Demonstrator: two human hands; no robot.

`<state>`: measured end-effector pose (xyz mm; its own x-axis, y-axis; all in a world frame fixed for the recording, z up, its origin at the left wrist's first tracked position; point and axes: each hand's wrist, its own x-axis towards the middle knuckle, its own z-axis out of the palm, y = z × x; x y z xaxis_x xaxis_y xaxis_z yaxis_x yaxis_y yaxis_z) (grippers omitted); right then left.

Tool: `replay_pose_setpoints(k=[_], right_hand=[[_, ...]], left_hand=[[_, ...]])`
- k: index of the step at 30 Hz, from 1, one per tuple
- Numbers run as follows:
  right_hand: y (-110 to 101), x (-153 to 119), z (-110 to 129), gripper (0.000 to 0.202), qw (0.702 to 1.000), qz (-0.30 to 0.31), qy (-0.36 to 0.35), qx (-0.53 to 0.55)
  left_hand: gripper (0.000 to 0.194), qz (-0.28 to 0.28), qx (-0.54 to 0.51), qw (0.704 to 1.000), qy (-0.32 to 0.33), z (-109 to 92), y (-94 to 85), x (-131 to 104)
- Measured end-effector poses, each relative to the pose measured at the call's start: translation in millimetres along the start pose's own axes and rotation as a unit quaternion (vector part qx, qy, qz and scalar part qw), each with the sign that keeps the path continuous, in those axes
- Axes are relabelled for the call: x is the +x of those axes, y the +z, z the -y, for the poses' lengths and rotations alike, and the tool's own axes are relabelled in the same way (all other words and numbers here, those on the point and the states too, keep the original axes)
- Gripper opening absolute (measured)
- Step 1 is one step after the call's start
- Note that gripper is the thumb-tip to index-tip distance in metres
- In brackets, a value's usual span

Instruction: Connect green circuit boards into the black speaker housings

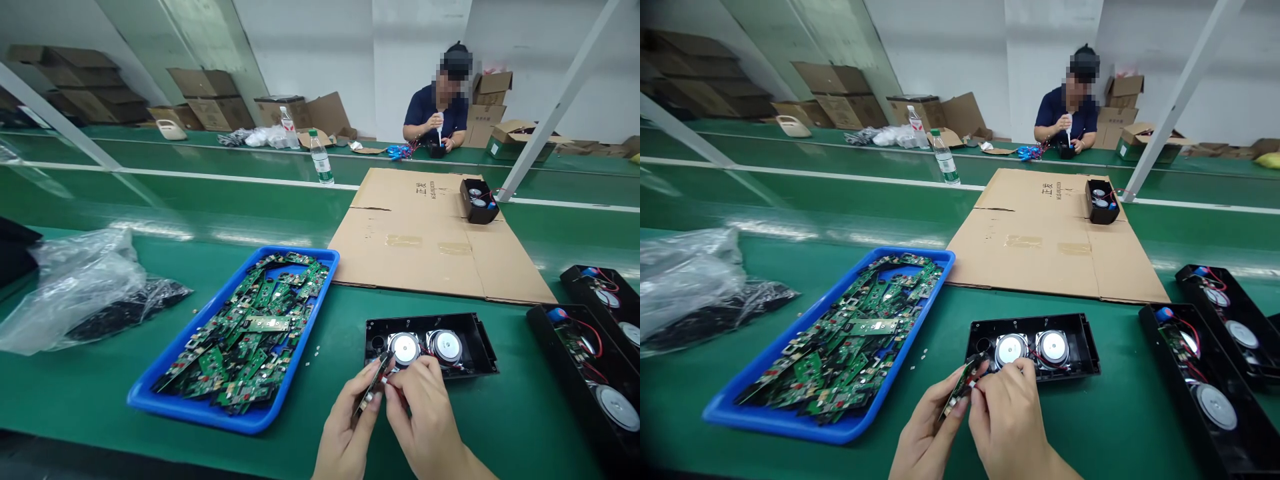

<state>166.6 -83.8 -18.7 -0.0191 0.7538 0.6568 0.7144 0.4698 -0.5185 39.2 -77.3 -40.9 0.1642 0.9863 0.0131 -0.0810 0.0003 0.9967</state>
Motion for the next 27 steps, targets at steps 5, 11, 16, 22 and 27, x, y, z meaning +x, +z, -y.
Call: replay_pose_setpoints(k=[5,11,16,22,27], right_hand=[[-3.9,1.4,-0.9,0.019,0.999,0.031,0.018,0.015],[-8.1,1.6,1.0,0.019,0.996,0.050,0.050,0.056],[-9.6,2.7,1.3,0.021,0.991,0.068,0.080,0.088],[-9.7,1.7,1.2,0.019,0.992,0.064,0.062,0.085],[-13.7,5.3,2.7,0.018,0.993,0.071,0.036,0.086]], left_hand=[[0.023,0.014,-0.032,0.999,0.009,0.7,-2.1,0.4],[0.021,0.007,-0.098,0.995,-0.011,3.6,-4.1,-1.9],[0.019,-0.012,-0.179,0.984,-0.005,4.3,3.8,-5.9],[0.017,0.002,-0.161,0.987,-0.017,3.9,5.5,-6.2],[0.017,0.029,-0.152,0.987,0.033,3.1,4.4,-4.1]])
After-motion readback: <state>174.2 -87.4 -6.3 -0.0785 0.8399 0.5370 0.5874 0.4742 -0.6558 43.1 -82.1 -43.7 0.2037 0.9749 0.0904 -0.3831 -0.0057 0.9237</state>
